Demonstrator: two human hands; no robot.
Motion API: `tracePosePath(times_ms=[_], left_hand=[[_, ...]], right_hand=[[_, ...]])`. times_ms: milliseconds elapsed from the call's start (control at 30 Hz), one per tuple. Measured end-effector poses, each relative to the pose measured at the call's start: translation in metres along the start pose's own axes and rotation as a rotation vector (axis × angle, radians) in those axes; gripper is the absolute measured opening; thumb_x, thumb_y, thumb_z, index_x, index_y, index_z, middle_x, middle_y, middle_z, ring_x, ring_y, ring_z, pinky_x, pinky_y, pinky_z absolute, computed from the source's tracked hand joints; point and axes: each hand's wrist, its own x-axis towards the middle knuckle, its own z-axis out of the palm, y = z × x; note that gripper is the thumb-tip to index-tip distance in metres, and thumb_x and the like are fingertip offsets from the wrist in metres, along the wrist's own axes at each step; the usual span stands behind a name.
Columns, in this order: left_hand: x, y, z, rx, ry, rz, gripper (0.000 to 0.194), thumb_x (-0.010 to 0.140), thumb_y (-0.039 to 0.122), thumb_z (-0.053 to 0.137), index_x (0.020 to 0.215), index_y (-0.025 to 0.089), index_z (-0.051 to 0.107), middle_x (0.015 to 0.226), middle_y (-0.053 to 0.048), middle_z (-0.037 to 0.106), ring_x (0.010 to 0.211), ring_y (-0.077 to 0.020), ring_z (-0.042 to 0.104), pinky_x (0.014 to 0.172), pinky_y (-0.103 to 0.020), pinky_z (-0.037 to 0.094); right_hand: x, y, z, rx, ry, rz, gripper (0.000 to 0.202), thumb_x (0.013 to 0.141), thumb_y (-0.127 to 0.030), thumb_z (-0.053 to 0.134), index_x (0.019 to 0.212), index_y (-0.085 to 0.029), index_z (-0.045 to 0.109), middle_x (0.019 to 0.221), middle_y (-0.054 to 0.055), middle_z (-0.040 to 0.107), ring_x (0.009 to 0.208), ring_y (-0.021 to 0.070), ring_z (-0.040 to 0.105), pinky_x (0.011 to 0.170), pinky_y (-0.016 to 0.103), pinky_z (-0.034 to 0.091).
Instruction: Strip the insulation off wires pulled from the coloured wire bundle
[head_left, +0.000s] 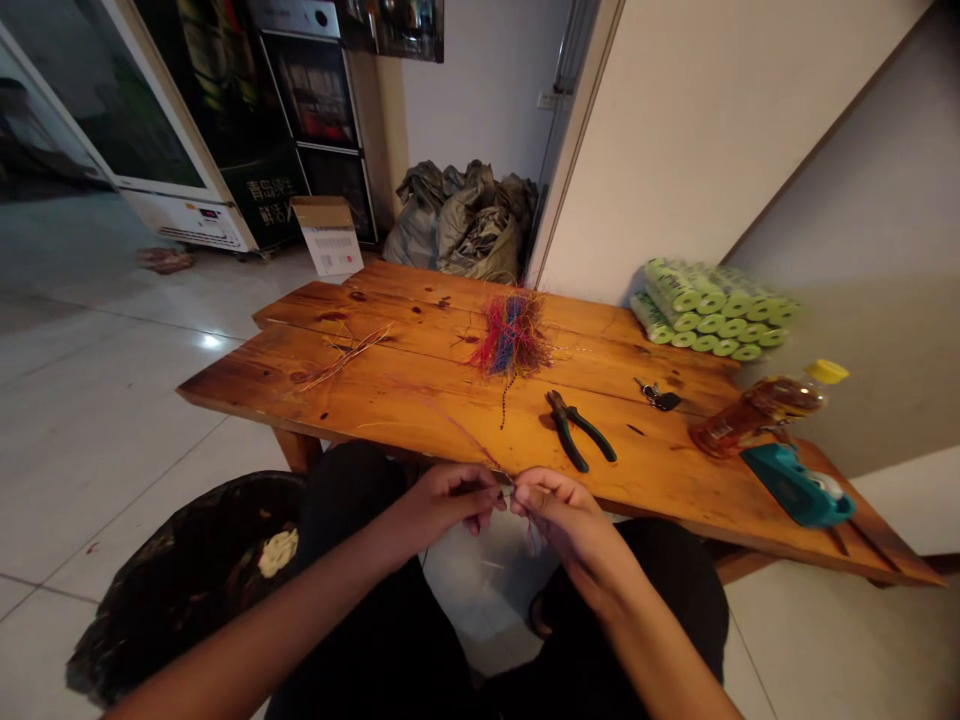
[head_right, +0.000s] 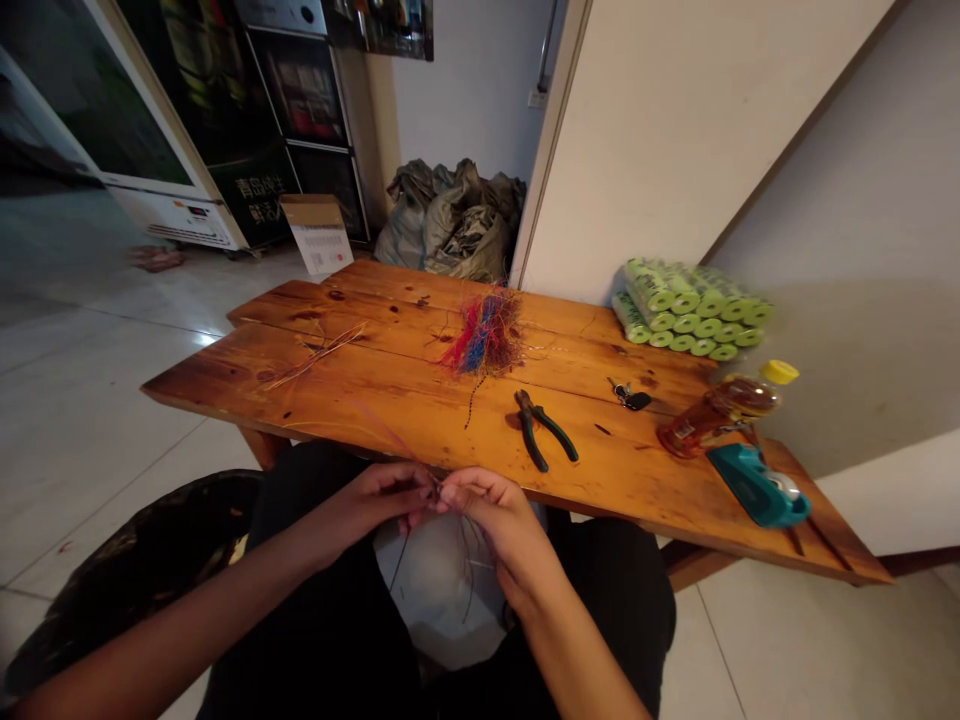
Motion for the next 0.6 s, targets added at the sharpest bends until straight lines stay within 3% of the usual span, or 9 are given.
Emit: tracePosePath(times_ms=[67,167,267,367,400,467,533,600], left_hand=[[0.01,0.0,-0.011,-0.068,-0.074,-0.038,0.016,0.076,0.03,0.057,0.074,0.014,0.058,0.063,0.003,0.054,0.058,-0.0076,0.049,0.058,-0.021,0.038],[0.023,0.013,-0.029,0.032,-0.267,-0.105,0.014,0.073,0.029,0.061,0.072,0.015,0.061,0.062,0.003,0.055,0.057,-0.007,0.049,0.057,-0.02,0.037],[0.03,0.041,-0.041,0.24,-0.488,-0.142,0.01,0.074,0.025,0.061,0.07,0.015,0.062,0.058,0.003,0.057,0.055,-0.0079,0.051,0.057,-0.021,0.038],[0.024,0.071,-0.039,0.499,-0.632,-0.081,0.012,0.078,0.022,0.055,0.072,0.017,0.064,0.06,0.003,0.061,0.056,-0.0089,0.053,0.057,-0.02,0.04],[0.019,0.077,-0.035,0.618,-0.612,-0.017,0.012,0.079,0.022,0.054,0.074,0.018,0.064,0.062,0.002,0.062,0.057,-0.0093,0.055,0.058,-0.02,0.041],[0.006,0.083,-0.023,0.912,-0.466,0.13,0.013,0.08,0.023,0.053,0.077,0.019,0.065,0.068,0.001,0.066,0.062,-0.0114,0.058,0.06,-0.022,0.041],[-0.009,0.079,-0.009,1.224,-0.301,0.229,0.014,0.081,0.024,0.052,0.077,0.018,0.064,0.071,-0.002,0.067,0.066,-0.0157,0.06,0.06,-0.025,0.042],[-0.023,0.068,0.004,1.434,-0.262,0.29,0.015,0.081,0.02,0.049,0.078,0.015,0.063,0.072,-0.006,0.067,0.065,-0.0187,0.061,0.057,-0.028,0.042]], right_hand=[[-0.002,-0.006,0.0,-0.099,-0.053,0.019,0.007,0.067,-0.026,0.07,0.067,-0.019,0.067,0.062,-0.002,0.063,0.063,0.0108,0.055,0.066,0.023,0.041],[-0.004,-0.016,-0.001,-0.351,-0.148,0.035,0.004,0.066,-0.024,0.07,0.066,-0.02,0.068,0.063,-0.002,0.064,0.062,0.0117,0.055,0.064,0.024,0.041],[-0.005,-0.023,-0.001,-0.664,-0.241,-0.002,0.002,0.068,-0.023,0.068,0.068,-0.021,0.069,0.065,-0.001,0.064,0.063,0.013,0.056,0.063,0.026,0.042],[-0.003,-0.024,-0.001,-0.955,-0.168,-0.123,0.004,0.069,-0.02,0.066,0.069,-0.022,0.07,0.068,0.001,0.063,0.064,0.0144,0.057,0.062,0.027,0.042],[-0.001,-0.022,-0.002,-1.022,-0.115,-0.176,0.005,0.069,-0.019,0.065,0.068,-0.021,0.07,0.067,0.001,0.062,0.064,0.0148,0.056,0.061,0.027,0.041],[0.001,-0.017,-0.003,-1.077,-0.008,-0.264,0.007,0.07,-0.018,0.063,0.069,-0.02,0.069,0.066,0.002,0.06,0.064,0.0156,0.056,0.06,0.028,0.041],[0.003,-0.012,-0.004,-1.041,0.08,-0.31,0.007,0.071,-0.021,0.061,0.07,-0.019,0.068,0.065,0.002,0.06,0.063,0.016,0.055,0.06,0.029,0.041],[0.004,-0.009,-0.004,-0.941,0.134,-0.296,0.009,0.072,-0.026,0.062,0.072,-0.019,0.068,0.064,0.002,0.06,0.061,0.0154,0.054,0.06,0.029,0.041]])
